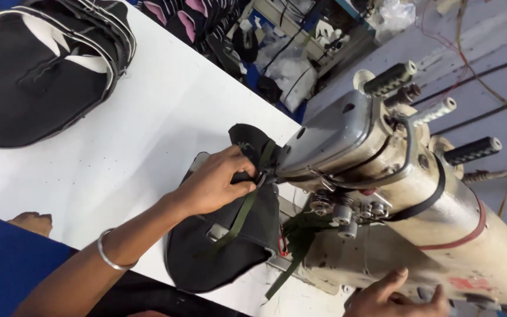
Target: The person uses a sewing machine to stitch a green elastic strap onto the upper part of a black slipper. They repeatedly guide the slipper under the needle, sew the strap, and then cut the thread with scissors before moving the finished slipper aside and picking up a new one.
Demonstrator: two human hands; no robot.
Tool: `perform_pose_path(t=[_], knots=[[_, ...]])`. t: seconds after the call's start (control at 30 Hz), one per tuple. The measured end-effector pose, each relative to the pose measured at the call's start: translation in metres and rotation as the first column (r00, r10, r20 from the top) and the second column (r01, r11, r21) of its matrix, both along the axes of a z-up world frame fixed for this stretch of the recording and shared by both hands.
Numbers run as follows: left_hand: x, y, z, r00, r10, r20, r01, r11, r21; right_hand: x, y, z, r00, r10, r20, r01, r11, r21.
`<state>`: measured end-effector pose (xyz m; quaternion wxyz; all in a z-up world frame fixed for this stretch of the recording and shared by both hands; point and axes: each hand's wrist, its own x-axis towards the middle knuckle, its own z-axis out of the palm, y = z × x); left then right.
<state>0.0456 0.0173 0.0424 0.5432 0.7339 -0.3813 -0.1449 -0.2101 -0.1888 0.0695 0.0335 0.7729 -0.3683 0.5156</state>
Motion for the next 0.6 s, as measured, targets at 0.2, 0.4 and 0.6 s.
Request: perform_pose_path(t=[0.2,0.4,0.6], knots=[[-0.007,0.002,0.003,1.0,-0.002,-0.027,0.001,1.0,-0.022,-0.059,-0.046,-0.04,0.967,-0.164,-0.197,0.09,0.937,-0.338],[-0.021,0.021,-0.007,0.972,0.054,0.23,-0.04,0.997,-0.064,0.025,0.031,-0.042,0.703,0.698,-0.135,-0.699,0.714,0.049],[-0.043,0.067,0.013,0.751,-0.178,0.636,0.159,0.983,0.087,0.072,0.055,-0.036,0.458,0.836,-0.301,-0.762,0.544,0.351]])
